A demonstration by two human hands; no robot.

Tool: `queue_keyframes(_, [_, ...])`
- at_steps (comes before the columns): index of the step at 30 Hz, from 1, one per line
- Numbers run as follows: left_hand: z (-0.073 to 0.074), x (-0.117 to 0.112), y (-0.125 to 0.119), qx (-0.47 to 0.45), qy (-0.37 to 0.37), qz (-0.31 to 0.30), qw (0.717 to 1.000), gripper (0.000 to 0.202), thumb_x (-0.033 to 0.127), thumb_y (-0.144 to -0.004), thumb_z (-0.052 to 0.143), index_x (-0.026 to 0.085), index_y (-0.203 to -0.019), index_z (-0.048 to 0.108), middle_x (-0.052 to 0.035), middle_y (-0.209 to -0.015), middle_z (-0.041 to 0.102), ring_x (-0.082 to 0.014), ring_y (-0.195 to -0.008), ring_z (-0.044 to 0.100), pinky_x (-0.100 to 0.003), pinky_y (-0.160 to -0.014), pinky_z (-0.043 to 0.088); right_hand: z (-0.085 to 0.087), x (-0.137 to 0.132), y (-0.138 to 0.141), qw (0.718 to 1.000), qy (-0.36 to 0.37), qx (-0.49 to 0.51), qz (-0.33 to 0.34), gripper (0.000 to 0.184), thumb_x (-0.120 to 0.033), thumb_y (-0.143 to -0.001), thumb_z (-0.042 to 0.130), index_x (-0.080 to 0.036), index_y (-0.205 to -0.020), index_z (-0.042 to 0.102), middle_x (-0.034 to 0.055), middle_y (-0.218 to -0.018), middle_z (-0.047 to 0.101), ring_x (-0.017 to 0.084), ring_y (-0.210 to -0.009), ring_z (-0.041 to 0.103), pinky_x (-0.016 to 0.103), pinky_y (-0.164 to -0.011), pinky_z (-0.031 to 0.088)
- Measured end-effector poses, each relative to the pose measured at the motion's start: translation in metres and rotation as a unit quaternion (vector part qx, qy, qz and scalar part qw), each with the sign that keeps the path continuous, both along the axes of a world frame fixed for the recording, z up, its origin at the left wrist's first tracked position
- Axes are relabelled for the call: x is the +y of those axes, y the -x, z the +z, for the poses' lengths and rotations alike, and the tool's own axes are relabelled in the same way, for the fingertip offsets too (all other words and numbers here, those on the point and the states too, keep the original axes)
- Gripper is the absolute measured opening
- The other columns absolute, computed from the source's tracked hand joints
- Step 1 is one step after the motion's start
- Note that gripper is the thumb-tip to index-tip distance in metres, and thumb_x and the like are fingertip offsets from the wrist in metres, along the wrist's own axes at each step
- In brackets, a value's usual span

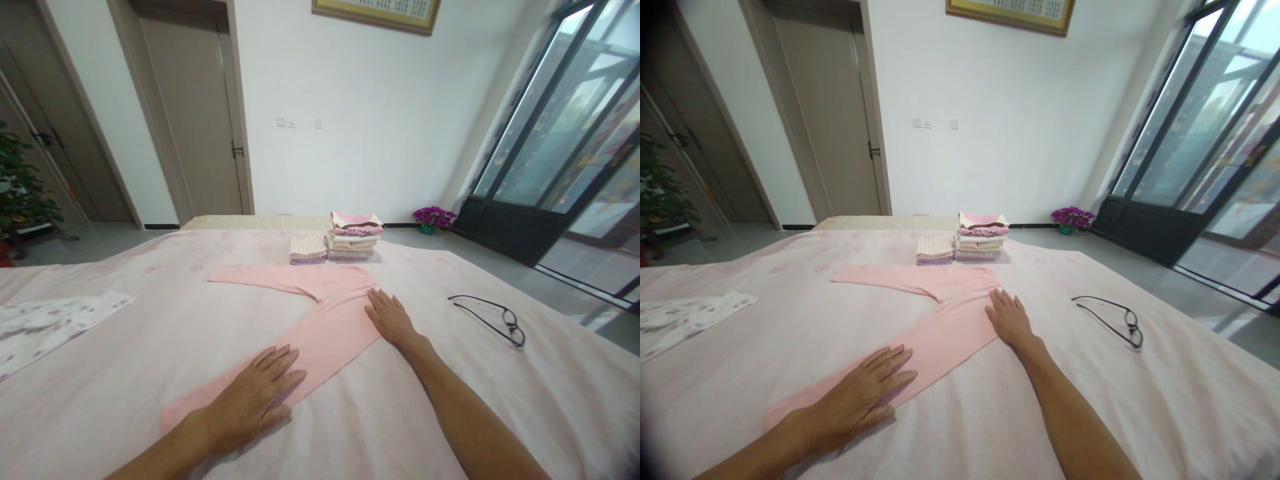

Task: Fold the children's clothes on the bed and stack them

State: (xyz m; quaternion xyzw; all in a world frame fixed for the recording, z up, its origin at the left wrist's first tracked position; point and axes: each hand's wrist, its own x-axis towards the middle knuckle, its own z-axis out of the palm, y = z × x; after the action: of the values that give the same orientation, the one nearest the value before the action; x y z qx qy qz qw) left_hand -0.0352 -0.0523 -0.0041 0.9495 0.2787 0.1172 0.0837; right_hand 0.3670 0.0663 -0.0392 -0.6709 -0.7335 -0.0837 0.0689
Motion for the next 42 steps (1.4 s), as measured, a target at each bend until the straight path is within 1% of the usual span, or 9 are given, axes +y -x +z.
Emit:
queue_keyframes(3, [-0.005, 0.000, 0.000, -0.059, -0.007, 0.009, 0.998, 0.037, 0.038, -0.099, 0.047, 0.030, -0.134, 0.056, -0.0042, -0.148, 0.050, -0.0214, -0.138, 0.044, -0.040, -0.118, 0.032, 0.009, -0.002, 0.007, 0.999, -0.032, 0.027, 0.006, 0.047, -0.035, -0.099, 0.035, -0.017, -0.137, 0.056, 0.0093, -0.149, 0.048, 0.024, -0.140, 0.037, 0.043, -0.117, 0.024])
queue_keyframes(6, [-0.003, 0.001, -0.004, -0.141, 0.012, 0.050, 0.989, 0.024, 0.032, -0.100, 0.046, 0.025, -0.108, 0.067, -0.0037, -0.117, 0.070, -0.0165, -0.115, 0.061, -0.032, -0.105, 0.044, 0.025, 0.000, 0.026, 0.994, -0.064, 0.074, 0.052, 0.036, -0.028, -0.097, 0.042, -0.018, -0.121, 0.067, 0.0095, -0.130, 0.063, 0.021, -0.124, 0.052, 0.033, -0.109, 0.034])
queue_keyframes(9, [0.008, 0.014, -0.011, -0.180, 0.052, 0.132, 0.973, 0.022, 0.029, -0.098, 0.048, 0.023, -0.092, 0.067, -0.0013, -0.092, 0.070, -0.0140, -0.090, 0.064, -0.026, -0.086, 0.049, 0.044, 0.008, 0.062, 0.987, -0.051, 0.119, 0.100, 0.027, -0.026, -0.093, 0.049, -0.020, -0.110, 0.070, 0.0069, -0.112, 0.070, 0.019, -0.108, 0.058, 0.028, -0.097, 0.040])
queue_keyframes(13, [0.026, 0.054, -0.025, -0.175, 0.053, 0.215, 0.959, 0.014, 0.024, -0.091, 0.055, 0.022, -0.091, 0.069, -0.0007, -0.092, 0.070, -0.0152, -0.087, 0.064, -0.026, -0.080, 0.048, 0.058, 0.025, 0.116, 0.986, -0.015, 0.138, 0.096, 0.024, -0.039, -0.089, 0.058, -0.022, -0.099, 0.072, 0.0060, -0.101, 0.069, 0.019, -0.097, 0.059, 0.028, -0.081, 0.042])
queue_keyframes(17, [0.025, 0.101, -0.042, -0.167, 0.052, 0.268, 0.948, 0.018, 0.014, -0.085, 0.055, 0.021, -0.091, 0.071, -0.0015, -0.096, 0.072, -0.0155, -0.089, 0.065, -0.026, -0.081, 0.047, 0.051, 0.040, 0.146, 0.989, -0.004, 0.136, 0.053, 0.020, -0.037, -0.084, 0.061, -0.023, -0.091, 0.073, 0.0060, -0.098, 0.070, 0.020, -0.093, 0.059, 0.027, -0.073, 0.039])
queue_keyframes(21, [0.011, 0.134, -0.058, -0.147, 0.040, 0.300, 0.942, 0.020, 0.012, -0.083, 0.057, 0.021, -0.092, 0.072, -0.0027, -0.103, 0.072, -0.0170, -0.095, 0.065, -0.027, -0.086, 0.046, 0.040, 0.049, 0.146, 0.984, 0.027, 0.176, 0.002, 0.019, -0.029, -0.084, 0.054, -0.023, -0.083, 0.073, 0.0045, -0.091, 0.072, 0.018, -0.085, 0.061, 0.025, -0.067, 0.036])
queue_keyframes(26, [0.000, 0.157, -0.077, -0.135, 0.022, 0.307, 0.942, 0.021, 0.020, -0.089, 0.056, 0.024, -0.102, 0.072, -0.0026, -0.104, 0.071, -0.0159, -0.096, 0.064, -0.025, -0.085, 0.046, 0.037, 0.053, 0.138, 0.967, 0.071, 0.243, -0.023, 0.020, -0.032, -0.084, 0.054, -0.024, -0.084, 0.073, 0.0018, -0.084, 0.073, 0.015, -0.074, 0.061, 0.024, -0.060, 0.032])
queue_keyframes(33, [-0.007, 0.170, -0.097, -0.107, -0.009, 0.312, 0.944, 0.019, 0.027, -0.094, 0.053, 0.024, -0.100, 0.071, -0.0046, -0.103, 0.068, -0.0190, -0.099, 0.061, -0.028, -0.085, 0.044, 0.036, 0.058, 0.133, 0.956, 0.086, 0.280, -0.016, 0.021, -0.035, -0.083, 0.055, -0.023, -0.078, 0.072, 0.0006, -0.077, 0.072, 0.014, -0.071, 0.061, 0.023, -0.058, 0.031])
queue_keyframes(42, [-0.013, 0.176, -0.100, -0.088, -0.023, 0.326, 0.941, 0.017, 0.027, -0.096, 0.050, 0.020, -0.091, 0.064, -0.0052, -0.099, 0.064, -0.0173, -0.092, 0.062, -0.026, -0.075, 0.042, 0.036, 0.061, 0.130, 0.949, 0.110, 0.294, -0.026, 0.023, -0.033, -0.081, 0.054, -0.022, -0.076, 0.072, 0.0007, -0.071, 0.071, 0.014, -0.066, 0.059, 0.021, -0.058, 0.032])
